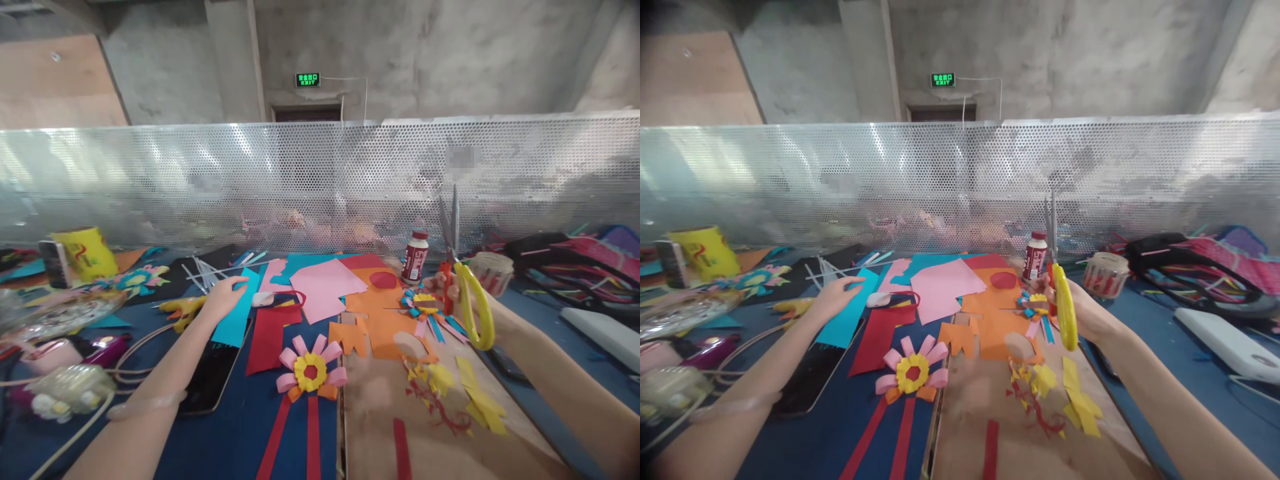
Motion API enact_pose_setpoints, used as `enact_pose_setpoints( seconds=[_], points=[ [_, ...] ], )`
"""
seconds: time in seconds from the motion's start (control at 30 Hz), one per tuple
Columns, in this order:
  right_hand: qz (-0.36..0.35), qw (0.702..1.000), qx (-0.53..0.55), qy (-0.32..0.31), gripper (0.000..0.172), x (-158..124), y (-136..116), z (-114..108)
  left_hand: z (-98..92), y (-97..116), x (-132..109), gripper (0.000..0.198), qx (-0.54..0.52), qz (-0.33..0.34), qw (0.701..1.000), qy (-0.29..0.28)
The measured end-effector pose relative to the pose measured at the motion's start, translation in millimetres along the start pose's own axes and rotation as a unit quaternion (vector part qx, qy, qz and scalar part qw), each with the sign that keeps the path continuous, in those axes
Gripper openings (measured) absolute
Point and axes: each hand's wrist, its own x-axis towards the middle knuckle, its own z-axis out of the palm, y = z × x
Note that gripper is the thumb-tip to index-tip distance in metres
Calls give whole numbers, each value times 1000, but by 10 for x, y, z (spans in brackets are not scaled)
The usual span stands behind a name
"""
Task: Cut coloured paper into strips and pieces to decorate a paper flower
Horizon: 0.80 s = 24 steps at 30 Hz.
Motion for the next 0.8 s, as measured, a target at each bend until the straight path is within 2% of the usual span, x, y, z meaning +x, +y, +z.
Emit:
enact_pose_setpoints(
  seconds=[0.23,0.37,0.5,0.67,0.8],
  points=[
    [-11,997,60,37,35,131,46,-210,2,10,-9,40,17,3,1000,-5],
    [-2,995,94,34,25,183,28,-324,53,-26,10,38,26,12,999,-15],
    [19,994,102,26,11,121,-3,-358,98,-51,20,38,41,17,999,-31],
    [56,995,83,13,18,61,-47,-254,133,-95,37,40,66,15,997,-41],
    [59,994,95,13,33,51,-107,-172,180,-155,67,41,84,2,995,-44]
  ],
)
